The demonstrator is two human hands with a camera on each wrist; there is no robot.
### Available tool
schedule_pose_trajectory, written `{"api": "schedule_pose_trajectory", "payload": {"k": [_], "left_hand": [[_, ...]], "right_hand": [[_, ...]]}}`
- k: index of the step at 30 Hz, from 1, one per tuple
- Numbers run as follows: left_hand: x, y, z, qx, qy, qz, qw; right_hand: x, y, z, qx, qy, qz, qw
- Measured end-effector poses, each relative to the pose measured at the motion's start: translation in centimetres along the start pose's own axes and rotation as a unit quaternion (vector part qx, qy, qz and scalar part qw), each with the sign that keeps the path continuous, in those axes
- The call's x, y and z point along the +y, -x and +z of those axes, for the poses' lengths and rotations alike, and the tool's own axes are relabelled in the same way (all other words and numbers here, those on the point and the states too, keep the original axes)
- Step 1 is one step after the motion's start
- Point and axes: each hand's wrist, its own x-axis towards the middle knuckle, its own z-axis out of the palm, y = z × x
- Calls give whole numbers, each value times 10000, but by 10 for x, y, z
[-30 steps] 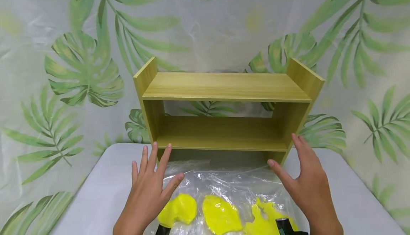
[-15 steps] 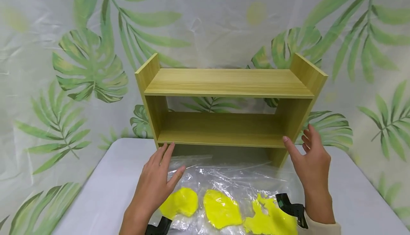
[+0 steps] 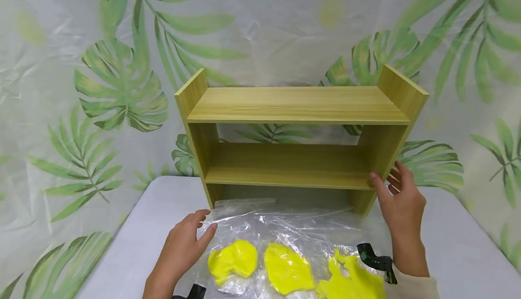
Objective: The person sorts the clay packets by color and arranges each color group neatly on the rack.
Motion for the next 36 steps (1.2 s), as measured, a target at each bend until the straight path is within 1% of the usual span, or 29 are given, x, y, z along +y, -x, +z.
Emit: {"api": "schedule_pose_trajectory", "payload": {"k": [2,8,12,16,21,23,24,26,30,33,36], "left_hand": [[-6,1,-2,-206,28,-121,9997],[-27,1,-2,-678,-71,-214,9974],[-34,1,3,-820,-156,-307,9960],[-35,1,8,-804,-199,-346,9960],[-29,-3,14,-573,126,-69,9983],[-28,-4,17,-587,234,-13,9980],[-27,-4,18,-645,261,-38,9976],[-28,-4,20,-811,259,-200,9962],[-30,-2,24,-1070,-51,-627,9923],[-31,0,28,-1114,-372,-808,9898],[-32,0,31,-1082,-438,-884,9892]], "right_hand": [[3,-1,1,31,-8,11,10000],[7,-1,5,-75,-33,29,10000],[9,0,4,-170,45,142,9997],[12,1,4,-237,38,207,9995],[16,1,7,-208,106,201,9995],[17,1,8,-173,134,161,9996],[17,1,9,-128,137,120,9998],[19,1,11,-49,146,36,9999],[21,2,15,116,104,-135,9998],[21,2,17,202,68,-227,9995],[20,1,19,279,27,-312,9991]]}}
